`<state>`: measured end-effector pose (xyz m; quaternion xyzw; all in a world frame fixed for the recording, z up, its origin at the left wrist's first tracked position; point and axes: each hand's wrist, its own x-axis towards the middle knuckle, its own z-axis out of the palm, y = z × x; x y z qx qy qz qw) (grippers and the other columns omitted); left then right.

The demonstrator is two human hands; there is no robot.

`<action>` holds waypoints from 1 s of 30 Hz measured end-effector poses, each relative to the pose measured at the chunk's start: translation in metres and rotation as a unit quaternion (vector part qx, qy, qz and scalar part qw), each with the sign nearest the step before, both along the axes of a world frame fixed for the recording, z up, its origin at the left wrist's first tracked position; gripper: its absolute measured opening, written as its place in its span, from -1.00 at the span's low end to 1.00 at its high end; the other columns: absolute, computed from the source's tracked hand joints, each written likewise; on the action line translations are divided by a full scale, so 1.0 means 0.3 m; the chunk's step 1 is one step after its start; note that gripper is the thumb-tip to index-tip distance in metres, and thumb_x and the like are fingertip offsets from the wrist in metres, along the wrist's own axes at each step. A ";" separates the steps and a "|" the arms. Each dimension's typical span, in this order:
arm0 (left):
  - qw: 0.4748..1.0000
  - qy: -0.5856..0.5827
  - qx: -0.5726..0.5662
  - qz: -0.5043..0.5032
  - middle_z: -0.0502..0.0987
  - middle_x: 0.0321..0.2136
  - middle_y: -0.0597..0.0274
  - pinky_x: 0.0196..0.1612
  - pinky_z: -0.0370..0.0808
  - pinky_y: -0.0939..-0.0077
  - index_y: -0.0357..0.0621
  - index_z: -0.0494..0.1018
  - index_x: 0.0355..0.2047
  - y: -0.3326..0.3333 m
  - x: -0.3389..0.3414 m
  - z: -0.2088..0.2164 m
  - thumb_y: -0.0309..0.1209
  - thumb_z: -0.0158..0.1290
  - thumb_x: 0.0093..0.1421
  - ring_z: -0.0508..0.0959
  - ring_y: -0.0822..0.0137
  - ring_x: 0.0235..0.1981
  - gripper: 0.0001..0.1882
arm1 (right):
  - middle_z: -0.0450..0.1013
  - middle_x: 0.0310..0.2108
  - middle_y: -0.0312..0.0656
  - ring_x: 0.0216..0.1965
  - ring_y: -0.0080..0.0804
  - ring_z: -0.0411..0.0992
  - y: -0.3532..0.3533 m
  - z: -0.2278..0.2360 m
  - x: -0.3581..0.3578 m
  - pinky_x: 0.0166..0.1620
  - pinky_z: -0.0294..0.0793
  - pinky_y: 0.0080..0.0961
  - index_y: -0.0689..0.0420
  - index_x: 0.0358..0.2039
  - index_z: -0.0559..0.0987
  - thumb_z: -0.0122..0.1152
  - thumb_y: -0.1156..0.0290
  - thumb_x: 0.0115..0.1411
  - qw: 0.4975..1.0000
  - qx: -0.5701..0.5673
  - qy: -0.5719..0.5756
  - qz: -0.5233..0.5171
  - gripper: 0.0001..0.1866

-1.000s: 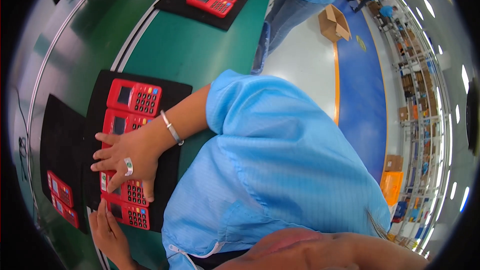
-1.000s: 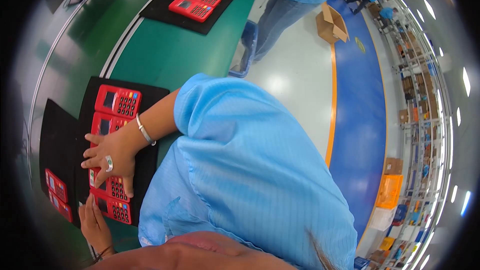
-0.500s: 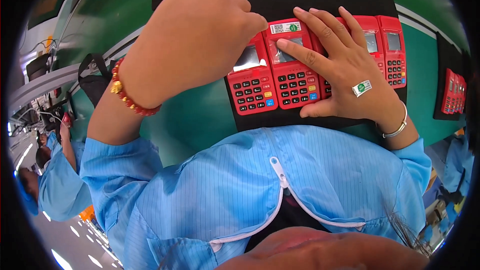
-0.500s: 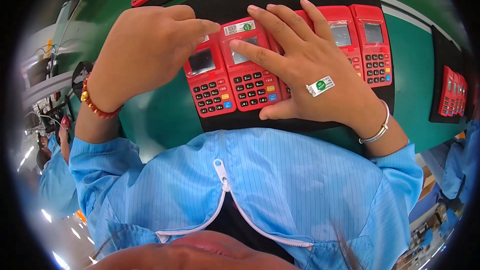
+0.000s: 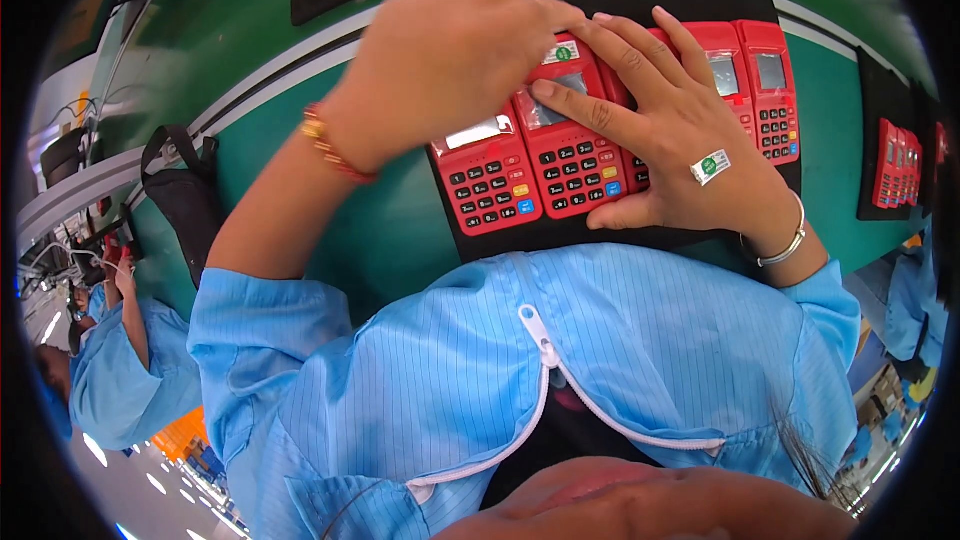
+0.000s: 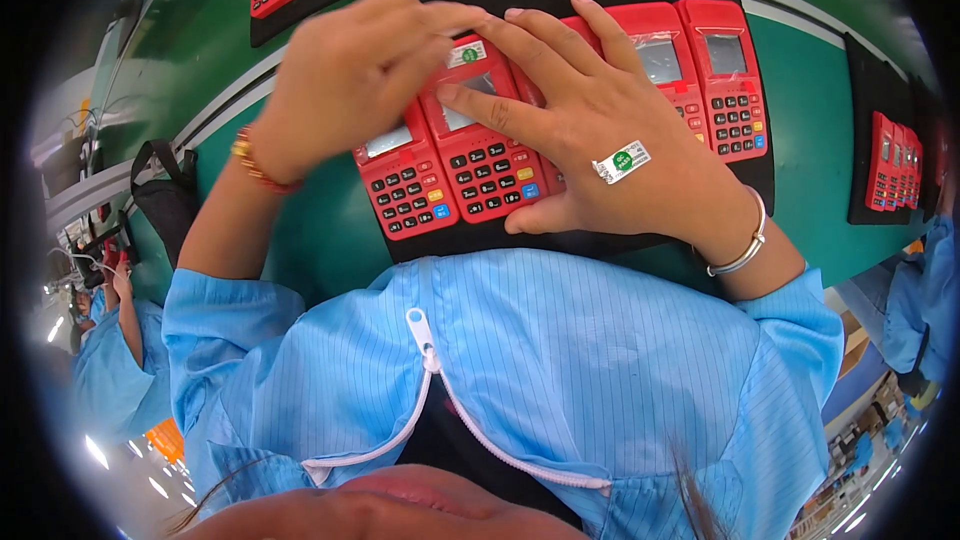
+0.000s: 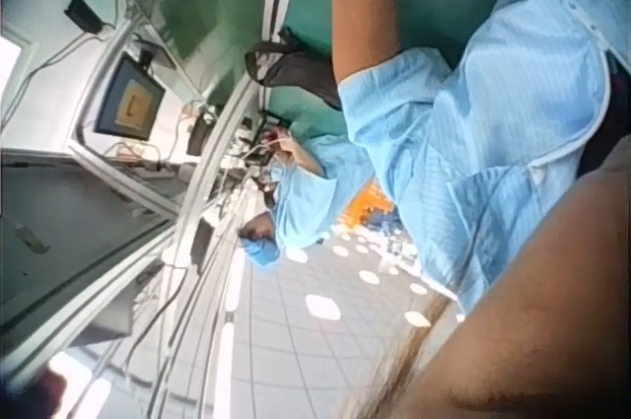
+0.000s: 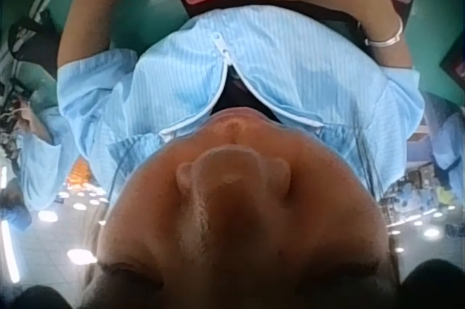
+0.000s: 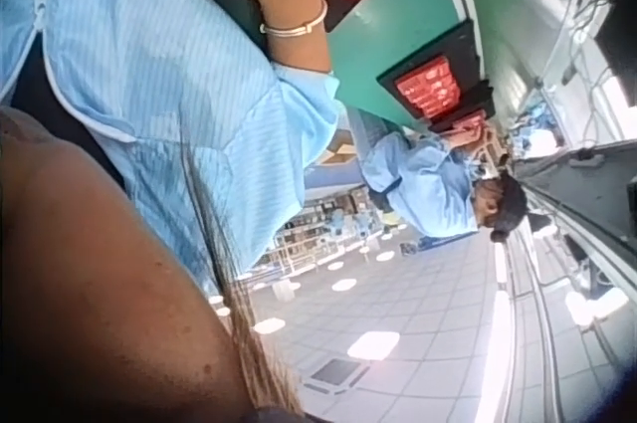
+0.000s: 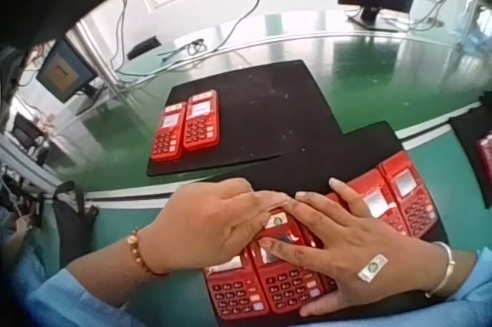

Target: Inspecting and testing handheld POS terminals on an electronic production line.

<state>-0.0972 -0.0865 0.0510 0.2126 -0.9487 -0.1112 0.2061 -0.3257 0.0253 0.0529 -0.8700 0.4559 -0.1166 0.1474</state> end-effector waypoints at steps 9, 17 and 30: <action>0.989 0.147 0.019 -0.011 0.59 -0.30 0.19 -0.34 0.56 0.40 -0.09 0.61 -0.16 0.016 -0.084 0.021 -0.37 0.23 0.19 0.63 0.25 -0.36 -0.79 | 0.15 0.43 -0.03 0.47 0.04 0.05 0.017 -0.001 -0.010 0.50 -0.17 0.12 -0.27 0.33 0.43 0.59 -0.29 -0.32 0.999 -0.029 0.018 -0.002 0.12; 0.989 -0.031 0.145 -0.026 0.55 -0.13 0.17 -0.29 0.55 0.29 0.05 0.45 0.14 0.138 -0.001 0.128 -0.38 0.17 0.25 0.62 0.11 -0.28 -0.58 | 0.06 0.49 -0.03 0.50 -0.01 -0.01 0.025 0.009 -0.065 0.50 -0.20 0.10 -0.22 0.28 0.49 0.15 -0.60 -0.11 0.996 -0.059 0.061 0.005 0.03; 0.966 -0.235 -0.108 0.004 0.53 -0.42 0.19 -0.44 0.48 0.33 -0.05 0.60 -0.07 0.080 0.214 0.167 -0.35 0.16 0.30 0.58 0.21 -0.43 -0.79 | 0.06 0.49 -0.04 0.50 0.04 -0.02 0.010 -0.015 0.139 0.52 -0.23 0.08 -0.45 0.30 0.46 0.33 -0.49 -0.19 0.999 -0.030 0.011 0.019 -0.02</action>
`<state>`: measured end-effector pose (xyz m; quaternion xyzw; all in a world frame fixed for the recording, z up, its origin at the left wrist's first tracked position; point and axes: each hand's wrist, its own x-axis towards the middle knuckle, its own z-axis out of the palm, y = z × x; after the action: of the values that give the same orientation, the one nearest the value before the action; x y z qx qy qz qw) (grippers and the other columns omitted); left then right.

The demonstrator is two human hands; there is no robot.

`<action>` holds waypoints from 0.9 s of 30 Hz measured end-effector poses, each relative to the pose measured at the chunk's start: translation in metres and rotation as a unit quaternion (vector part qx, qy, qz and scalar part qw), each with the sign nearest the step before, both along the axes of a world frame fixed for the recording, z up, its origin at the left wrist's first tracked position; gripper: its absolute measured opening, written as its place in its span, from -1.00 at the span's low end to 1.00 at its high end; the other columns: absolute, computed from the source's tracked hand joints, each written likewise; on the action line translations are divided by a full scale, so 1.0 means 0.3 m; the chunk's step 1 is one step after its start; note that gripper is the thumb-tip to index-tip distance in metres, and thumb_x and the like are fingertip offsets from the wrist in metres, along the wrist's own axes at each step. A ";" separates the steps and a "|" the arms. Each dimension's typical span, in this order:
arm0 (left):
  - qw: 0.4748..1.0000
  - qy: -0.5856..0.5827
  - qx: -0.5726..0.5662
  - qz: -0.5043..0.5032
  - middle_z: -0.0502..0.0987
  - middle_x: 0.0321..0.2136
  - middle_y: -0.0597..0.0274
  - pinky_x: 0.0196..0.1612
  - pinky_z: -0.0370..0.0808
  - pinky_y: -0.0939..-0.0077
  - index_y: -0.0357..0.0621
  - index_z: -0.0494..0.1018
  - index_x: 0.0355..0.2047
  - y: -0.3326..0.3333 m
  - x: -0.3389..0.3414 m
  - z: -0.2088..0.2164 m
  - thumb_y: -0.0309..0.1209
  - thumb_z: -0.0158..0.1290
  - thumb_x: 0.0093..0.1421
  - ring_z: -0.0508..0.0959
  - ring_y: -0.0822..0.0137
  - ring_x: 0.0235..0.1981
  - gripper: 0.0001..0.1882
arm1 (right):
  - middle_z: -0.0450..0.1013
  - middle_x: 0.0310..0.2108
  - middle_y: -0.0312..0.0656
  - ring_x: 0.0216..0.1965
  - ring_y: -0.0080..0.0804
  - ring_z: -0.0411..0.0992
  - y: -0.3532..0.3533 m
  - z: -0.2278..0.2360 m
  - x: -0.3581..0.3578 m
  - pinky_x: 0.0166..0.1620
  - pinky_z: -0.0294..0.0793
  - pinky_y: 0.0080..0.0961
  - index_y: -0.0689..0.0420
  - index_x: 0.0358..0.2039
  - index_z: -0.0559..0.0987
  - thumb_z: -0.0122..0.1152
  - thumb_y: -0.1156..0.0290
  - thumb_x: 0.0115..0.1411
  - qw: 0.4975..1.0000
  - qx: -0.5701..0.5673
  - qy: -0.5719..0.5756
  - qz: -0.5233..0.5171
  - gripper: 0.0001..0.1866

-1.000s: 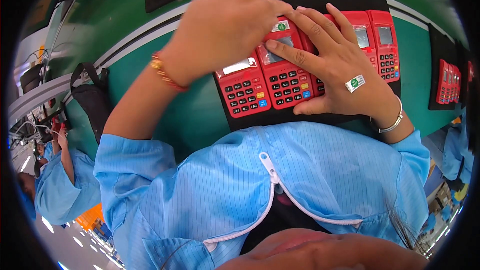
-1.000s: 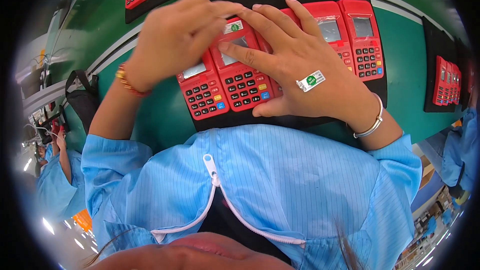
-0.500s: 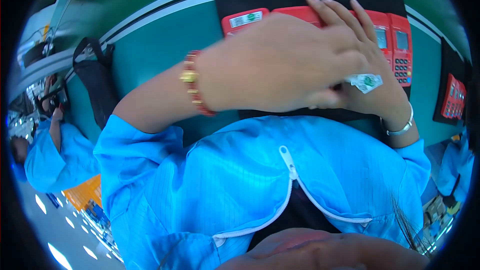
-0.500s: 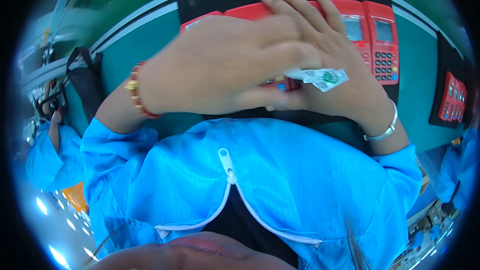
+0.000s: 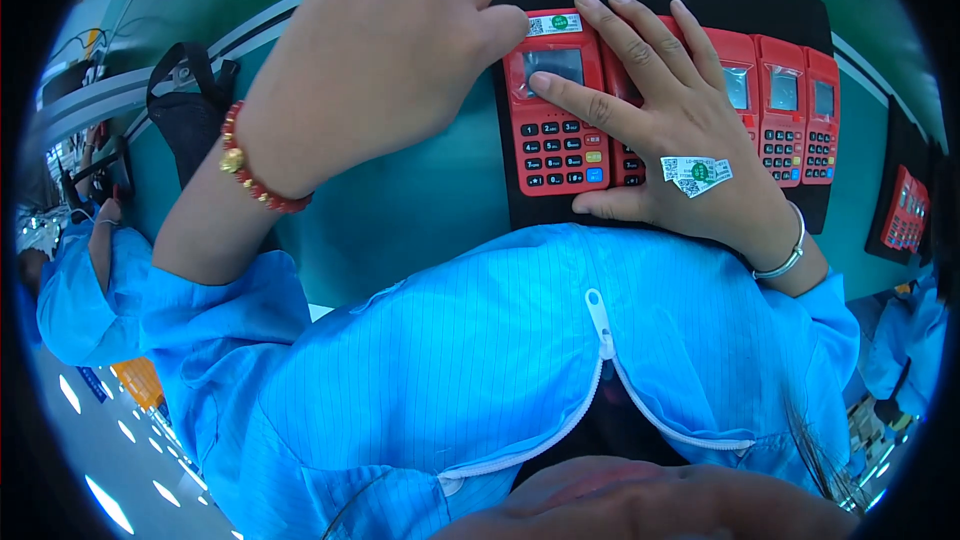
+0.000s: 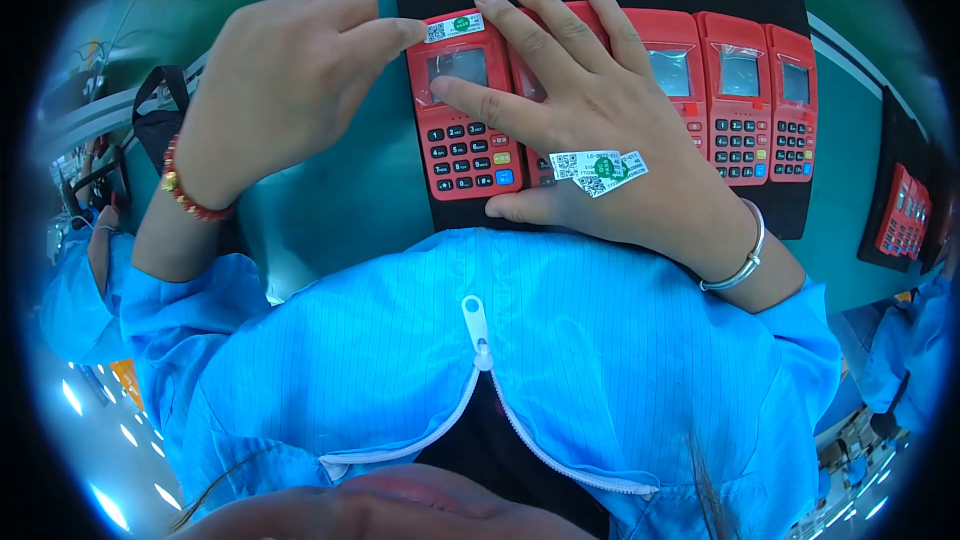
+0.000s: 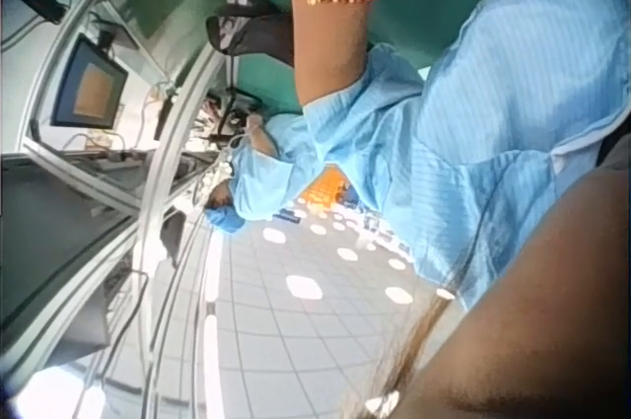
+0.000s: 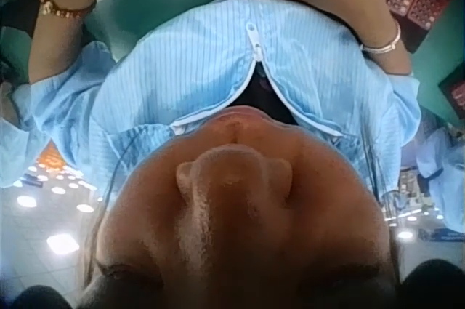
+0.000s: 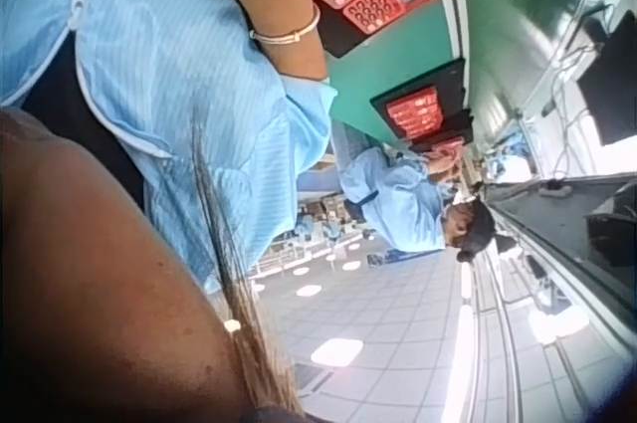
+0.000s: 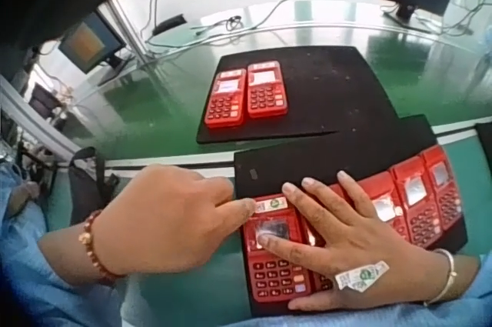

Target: Inspecting and testing handheld POS terminals on an electronic production line.

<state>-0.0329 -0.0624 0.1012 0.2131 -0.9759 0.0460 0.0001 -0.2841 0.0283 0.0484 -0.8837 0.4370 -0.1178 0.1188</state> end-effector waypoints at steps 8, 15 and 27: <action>0.932 0.321 0.143 0.092 0.61 -0.37 0.24 -0.46 0.41 0.52 -0.06 0.63 -0.02 -0.001 0.025 -0.129 -0.28 0.28 0.24 0.49 0.46 -0.52 -0.68 | 0.08 0.48 -0.07 0.50 -0.01 -0.01 0.005 0.005 -0.007 0.52 -0.19 0.05 -0.42 0.27 0.50 0.56 -0.25 -0.22 1.000 0.010 -0.028 -0.003 -0.06; 0.946 0.307 0.097 0.037 0.60 -0.33 0.15 -0.34 0.54 0.45 -0.14 0.60 -0.19 -0.021 -0.083 -0.153 -0.37 0.23 0.25 0.62 0.21 -0.38 -0.83 | 0.07 0.48 -0.02 0.49 0.06 0.00 -0.001 0.007 -0.022 0.51 -0.20 0.12 -0.38 0.33 0.43 0.49 -0.27 -0.14 1.000 -0.004 -0.019 0.025 -0.04; 0.848 0.217 0.414 0.249 0.59 -0.18 0.15 -0.12 0.47 0.54 -0.24 0.45 0.19 0.137 0.044 -0.015 -0.42 0.10 0.34 0.55 0.41 -0.16 -0.58 | 0.17 0.42 0.04 0.46 0.06 0.08 0.204 0.046 -0.429 0.44 -0.11 0.19 0.04 0.37 0.33 0.29 -0.35 0.08 0.937 -0.129 0.089 -0.312 0.00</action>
<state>-0.0196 -0.0213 0.0966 0.4341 -0.7936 -0.4113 0.1120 -0.4128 0.0894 0.0623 -0.7176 0.6806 -0.1248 -0.0787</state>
